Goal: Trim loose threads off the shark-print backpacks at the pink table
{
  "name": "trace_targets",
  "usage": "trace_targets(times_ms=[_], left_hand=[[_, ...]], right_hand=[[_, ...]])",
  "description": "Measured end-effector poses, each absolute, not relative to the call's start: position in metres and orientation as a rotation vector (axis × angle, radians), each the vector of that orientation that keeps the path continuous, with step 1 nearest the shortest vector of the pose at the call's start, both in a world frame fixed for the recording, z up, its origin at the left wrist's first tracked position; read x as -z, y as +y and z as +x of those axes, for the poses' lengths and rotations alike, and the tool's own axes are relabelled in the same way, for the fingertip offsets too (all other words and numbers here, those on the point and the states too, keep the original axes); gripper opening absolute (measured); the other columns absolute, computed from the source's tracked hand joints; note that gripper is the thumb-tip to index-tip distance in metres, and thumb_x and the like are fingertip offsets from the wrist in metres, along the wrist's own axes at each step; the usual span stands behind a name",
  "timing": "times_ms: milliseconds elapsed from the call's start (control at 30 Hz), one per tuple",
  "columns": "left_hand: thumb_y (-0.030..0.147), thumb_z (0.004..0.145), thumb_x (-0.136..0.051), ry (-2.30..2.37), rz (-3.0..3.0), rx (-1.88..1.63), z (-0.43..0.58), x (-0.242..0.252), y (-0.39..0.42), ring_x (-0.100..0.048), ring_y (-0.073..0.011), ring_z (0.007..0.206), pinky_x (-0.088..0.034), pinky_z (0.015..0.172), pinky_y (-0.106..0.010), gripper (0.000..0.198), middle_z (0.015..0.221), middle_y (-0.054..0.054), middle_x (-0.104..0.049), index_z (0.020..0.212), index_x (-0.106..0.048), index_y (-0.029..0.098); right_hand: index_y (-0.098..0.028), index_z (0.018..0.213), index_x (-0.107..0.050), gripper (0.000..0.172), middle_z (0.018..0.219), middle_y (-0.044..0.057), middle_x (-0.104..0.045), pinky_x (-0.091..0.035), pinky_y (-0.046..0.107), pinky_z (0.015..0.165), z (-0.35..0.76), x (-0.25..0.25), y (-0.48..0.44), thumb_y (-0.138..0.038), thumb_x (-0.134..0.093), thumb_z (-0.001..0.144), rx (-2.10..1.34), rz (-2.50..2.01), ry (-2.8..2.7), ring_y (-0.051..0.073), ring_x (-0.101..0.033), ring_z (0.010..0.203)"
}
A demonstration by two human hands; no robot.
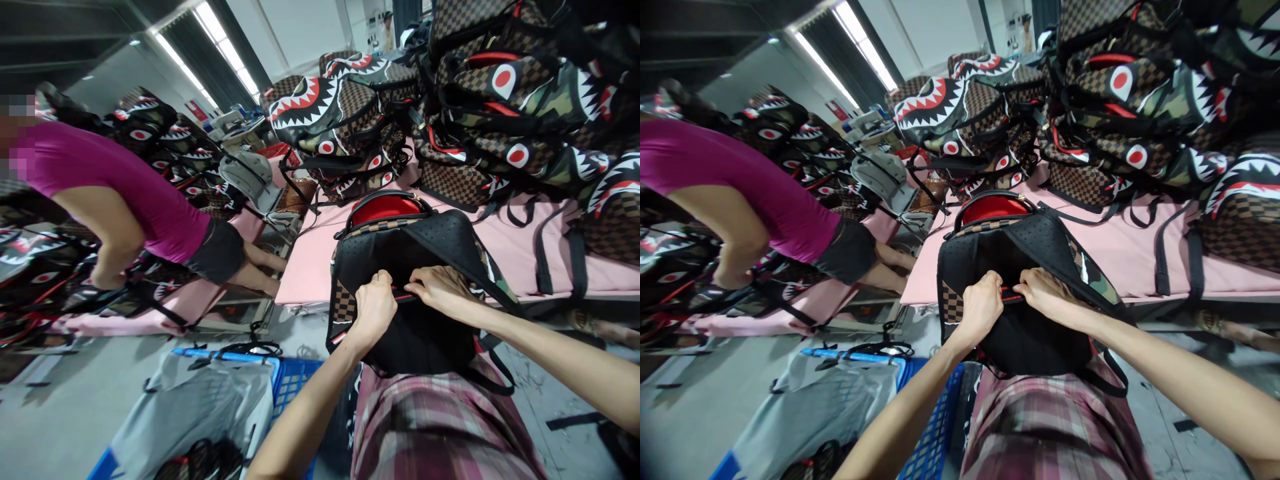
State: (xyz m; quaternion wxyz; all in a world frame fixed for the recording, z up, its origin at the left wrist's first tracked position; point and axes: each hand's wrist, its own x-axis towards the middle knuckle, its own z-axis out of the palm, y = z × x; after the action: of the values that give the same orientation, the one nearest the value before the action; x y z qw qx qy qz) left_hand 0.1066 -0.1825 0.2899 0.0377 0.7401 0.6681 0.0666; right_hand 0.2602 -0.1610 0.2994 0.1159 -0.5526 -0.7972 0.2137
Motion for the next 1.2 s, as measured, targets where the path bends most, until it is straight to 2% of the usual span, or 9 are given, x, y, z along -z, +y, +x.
trace_targets(times_ms=[267, 333, 467, 600, 667, 800, 967, 1067, 1200], left_hand=[[0.015, 0.090, -0.031, 1.847, 2.254, -0.578, 0.099, -0.289, -0.190, -0.062, -0.0163, 0.071, -0.044, 0.064, -0.027, 0.024, 0.081, -0.005, -0.064, 0.091, -0.055, 0.015], [0.017, 0.091, -0.032, 1.484, 2.339, -0.652, 0.088, -0.296, -0.202, -0.062, -0.0147, 0.083, -0.044, 0.078, -0.027, 0.027, 0.078, -0.004, -0.065, 0.082, -0.058, 0.017], [0.020, 0.091, -0.039, 0.925, 2.450, -0.275, 0.068, -0.314, -0.218, -0.059, -0.0129, 0.098, -0.024, 0.107, -0.035, 0.034, 0.073, 0.002, -0.068, 0.065, -0.062, 0.021], [0.024, 0.092, -0.039, 1.473, 2.534, -0.284, 0.079, -0.312, -0.202, -0.059, -0.0166, 0.099, -0.042, 0.087, -0.031, 0.028, 0.119, -0.004, -0.060, 0.110, -0.061, 0.022], [0.025, 0.092, -0.040, 1.728, 2.588, -0.267, 0.091, -0.304, -0.191, -0.061, -0.0192, 0.092, -0.044, 0.078, -0.033, 0.031, 0.119, -0.007, -0.059, 0.119, -0.054, 0.021], [0.026, 0.092, -0.042, 1.559, 2.615, -0.523, 0.091, -0.297, -0.187, -0.062, -0.0143, 0.080, -0.043, 0.074, -0.028, 0.024, 0.089, -0.003, -0.068, 0.097, -0.065, 0.022], [0.022, 0.089, -0.044, 1.752, 2.163, -1.367, 0.047, -0.297, -0.195, -0.059, -0.0146, 0.088, -0.045, 0.081, -0.028, 0.020, 0.090, -0.005, -0.067, 0.093, -0.064, 0.019], [0.025, 0.088, -0.045, 1.828, 1.842, -1.227, 0.039, -0.294, -0.194, -0.059, -0.0164, 0.089, -0.047, 0.078, -0.029, 0.024, 0.098, -0.006, -0.065, 0.107, -0.057, 0.018], [0.021, 0.085, -0.049, 1.566, 1.758, -1.014, 0.061, -0.297, -0.194, -0.060, -0.0135, 0.072, -0.047, 0.069, -0.023, 0.014, 0.080, 0.000, -0.066, 0.089, -0.062, 0.019]], right_hand=[[-0.021, 0.080, -0.066, 0.024, 0.075, 0.001, -0.067, -0.032, 0.023, 0.058, 0.266, -0.298, -0.155, -0.033, -0.045, 0.086, -0.713, -1.572, -2.241, 0.016, -0.061, 0.072], [-0.022, 0.082, -0.065, 0.024, 0.073, 0.000, -0.067, -0.032, 0.023, 0.057, 0.270, -0.298, -0.152, -0.036, -0.046, 0.085, -0.727, -1.609, -2.162, 0.015, -0.060, 0.071], [-0.023, 0.084, -0.064, 0.023, 0.073, -0.001, -0.066, -0.032, 0.023, 0.057, 0.272, -0.299, -0.146, -0.039, -0.047, 0.085, -0.706, -1.653, -2.128, 0.015, -0.060, 0.070], [-0.023, 0.085, -0.063, 0.023, 0.077, -0.001, -0.067, -0.033, 0.023, 0.058, 0.270, -0.298, -0.145, -0.038, -0.046, 0.085, -0.730, -1.665, -2.088, 0.016, -0.061, 0.072], [-0.022, 0.087, -0.063, 0.023, 0.080, -0.001, -0.068, -0.036, 0.023, 0.059, 0.270, -0.298, -0.145, -0.038, -0.047, 0.084, -0.752, -1.662, -2.012, 0.016, -0.061, 0.074], [-0.021, 0.089, -0.063, 0.023, 0.083, 0.001, -0.068, -0.041, 0.024, 0.065, 0.274, -0.296, -0.148, -0.037, -0.049, 0.083, -0.763, -1.619, -1.900, 0.016, -0.062, 0.076], [-0.022, 0.100, -0.061, 0.032, 0.094, 0.003, -0.067, -0.046, 0.028, 0.071, 0.283, -0.285, -0.149, -0.042, -0.061, 0.075, -0.632, -1.462, -2.007, 0.020, -0.063, 0.085], [-0.023, 0.099, -0.061, 0.032, 0.091, 0.003, -0.065, -0.046, 0.027, 0.068, 0.285, -0.277, -0.144, -0.044, -0.062, 0.075, -0.541, -1.286, -2.098, 0.019, -0.062, 0.082], [-0.022, 0.085, -0.062, 0.016, 0.080, 0.002, -0.064, -0.045, 0.027, 0.065, 0.284, -0.269, -0.136, -0.037, -0.055, 0.081, -0.461, -1.191, -2.016, 0.017, -0.062, 0.074]])
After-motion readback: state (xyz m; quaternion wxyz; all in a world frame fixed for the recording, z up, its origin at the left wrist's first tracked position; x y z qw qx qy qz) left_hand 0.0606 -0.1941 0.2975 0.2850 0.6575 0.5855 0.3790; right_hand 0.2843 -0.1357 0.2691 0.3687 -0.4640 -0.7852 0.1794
